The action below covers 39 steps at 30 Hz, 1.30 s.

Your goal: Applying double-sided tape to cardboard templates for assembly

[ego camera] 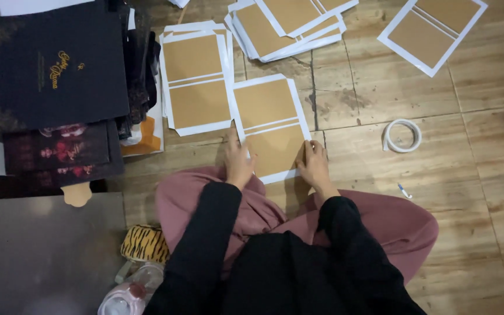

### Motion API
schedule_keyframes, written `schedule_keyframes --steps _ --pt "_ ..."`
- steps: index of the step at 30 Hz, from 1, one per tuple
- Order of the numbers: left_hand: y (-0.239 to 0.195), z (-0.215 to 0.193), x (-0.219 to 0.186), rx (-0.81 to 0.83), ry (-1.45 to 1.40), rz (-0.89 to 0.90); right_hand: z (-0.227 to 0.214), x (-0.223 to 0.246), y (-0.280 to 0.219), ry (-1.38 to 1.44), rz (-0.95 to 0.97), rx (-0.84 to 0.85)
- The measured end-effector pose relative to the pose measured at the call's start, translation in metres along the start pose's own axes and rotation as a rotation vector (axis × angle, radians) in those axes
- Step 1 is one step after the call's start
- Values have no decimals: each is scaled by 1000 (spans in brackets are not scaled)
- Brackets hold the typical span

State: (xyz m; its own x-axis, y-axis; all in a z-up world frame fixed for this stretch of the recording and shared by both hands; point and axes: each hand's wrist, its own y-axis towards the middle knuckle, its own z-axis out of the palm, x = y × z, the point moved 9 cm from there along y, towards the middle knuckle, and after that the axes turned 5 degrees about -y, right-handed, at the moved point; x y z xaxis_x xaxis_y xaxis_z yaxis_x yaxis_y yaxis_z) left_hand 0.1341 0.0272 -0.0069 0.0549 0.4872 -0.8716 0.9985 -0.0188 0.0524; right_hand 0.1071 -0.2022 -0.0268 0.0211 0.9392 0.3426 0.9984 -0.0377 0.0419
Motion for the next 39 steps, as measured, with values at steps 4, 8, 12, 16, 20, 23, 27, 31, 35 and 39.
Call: schedule_keyframes --steps 4,8,12,16,20,23,27,31,35,39 --pt "-33 46 -11 358 700 170 -9 19 -13 -69 -92 12" --pt "-34 75 11 494 849 229 17 18 -19 -240 -226 65" --pt "-40 66 -9 477 811 273 13 -83 17 191 53 242" --pt "-41 61 -12 438 696 262 -80 -207 34 -82 215 -48" --pt "-35 47 -36 271 561 367 -150 -197 27 -427 157 -218" --pt "-31 56 -29 323 587 334 -92 -203 46 -729 -186 -41" --pt "-48 39 -52 255 640 303 -91 -204 44 -926 -230 -322" --pt "-101 40 -32 261 776 225 -67 -239 33 -829 -97 -206" --pt "-119 84 37 716 1007 -82 -102 -196 16 -361 -27 -281" --pt "-126 102 95 800 836 -232 -129 -109 -21 -98 -131 -228"
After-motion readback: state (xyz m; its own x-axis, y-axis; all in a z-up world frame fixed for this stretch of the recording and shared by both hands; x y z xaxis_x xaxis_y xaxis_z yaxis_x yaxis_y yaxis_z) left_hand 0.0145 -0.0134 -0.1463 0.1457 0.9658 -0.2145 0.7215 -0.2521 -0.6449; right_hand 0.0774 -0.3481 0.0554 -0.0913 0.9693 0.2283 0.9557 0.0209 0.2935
